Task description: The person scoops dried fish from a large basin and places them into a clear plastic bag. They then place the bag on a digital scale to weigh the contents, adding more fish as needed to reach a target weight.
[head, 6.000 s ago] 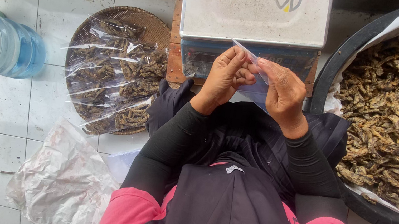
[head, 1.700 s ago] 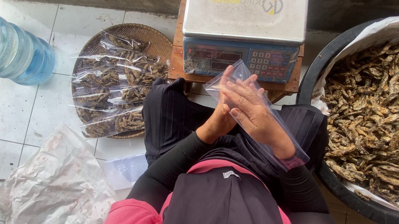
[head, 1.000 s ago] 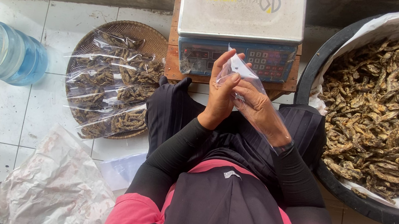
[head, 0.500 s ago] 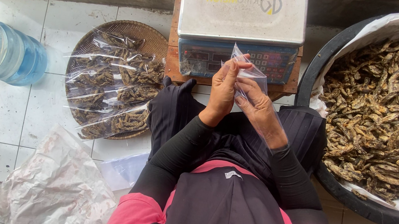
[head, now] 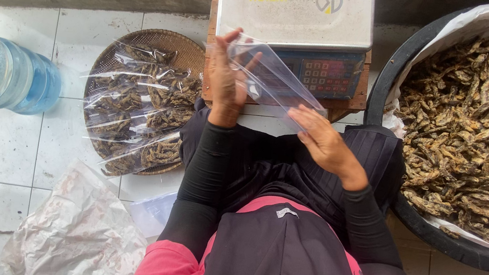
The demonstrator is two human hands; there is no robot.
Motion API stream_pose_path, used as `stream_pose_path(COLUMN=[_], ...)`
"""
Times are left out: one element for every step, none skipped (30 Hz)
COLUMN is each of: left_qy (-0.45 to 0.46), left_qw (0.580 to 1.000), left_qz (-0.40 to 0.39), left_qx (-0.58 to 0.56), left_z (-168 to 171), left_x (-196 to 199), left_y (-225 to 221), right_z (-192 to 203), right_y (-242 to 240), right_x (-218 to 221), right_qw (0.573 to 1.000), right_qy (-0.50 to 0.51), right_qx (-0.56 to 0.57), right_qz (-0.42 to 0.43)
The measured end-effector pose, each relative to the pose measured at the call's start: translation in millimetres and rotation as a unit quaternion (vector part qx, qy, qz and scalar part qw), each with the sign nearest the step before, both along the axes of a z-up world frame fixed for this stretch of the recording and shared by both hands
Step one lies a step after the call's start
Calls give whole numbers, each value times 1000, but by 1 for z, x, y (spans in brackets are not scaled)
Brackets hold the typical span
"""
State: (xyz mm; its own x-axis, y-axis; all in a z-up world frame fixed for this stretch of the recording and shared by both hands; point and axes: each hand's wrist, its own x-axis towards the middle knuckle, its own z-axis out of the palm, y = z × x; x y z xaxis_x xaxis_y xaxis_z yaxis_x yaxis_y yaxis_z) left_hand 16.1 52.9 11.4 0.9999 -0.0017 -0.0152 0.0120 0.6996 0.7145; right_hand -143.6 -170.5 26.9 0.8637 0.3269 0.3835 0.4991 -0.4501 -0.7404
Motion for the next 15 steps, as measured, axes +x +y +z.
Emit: stream_pose_path(left_qy=[38, 33, 31, 28, 26, 25, 25, 33, 40, 47, 54, 61, 67, 72, 79], left_qw=[999, 999, 999, 998, 997, 994, 990, 987, 984, 981, 981, 980, 980, 979, 978], left_qz=[13, 16, 19, 21, 6, -10, -25, -37, -49, -60, -55, -50, -45, -51, -57], left_qx=[-9, -21, -33, -45, -76, -108, -140, -153, -165, -178, -180, -182, -184, -185, -185], left_z=[3, 6, 6, 6, 4, 2, -1, -4, -6, -9, -11, -13, -15, -16, -18], left_x=[7, 13, 17, 22, 26, 30, 33, 38, 44, 50, 57, 65, 70, 75, 77], left_y=[7, 12, 17, 21, 23, 24, 24, 24, 24, 23, 21, 17, 14, 11, 10], right_z=[3, 5, 6, 4, -1, -9, -19, -32, -46, -64, -82, -100, -119, -137, -154], right_y=[-14, -31, -50, -72, -96, -121, -148, -178, -209, -237, -263, -286, -303, -314, -320], right_x=[-8, -16, -23, -29, -34, -39, -49, -51, -51, -49, -50, -50, -50, -51, -53], right_qw=[999, 997, 995, 992, 985, 975, 953, 940, 918, 891, 853, 809, 759, 770, 763], right_qy=[21, 42, 35, 28, 25, 21, 29, 4, -6, -16, -9, -3, 2, 42, 85], right_qx=[25, 51, 51, 51, 52, 53, 42, 87, 148, 208, 271, 331, 388, 253, 113], right_qz=[-18, -36, -74, -112, -164, -216, -298, -329, -367, -404, -447, -487, -523, -584, -631])
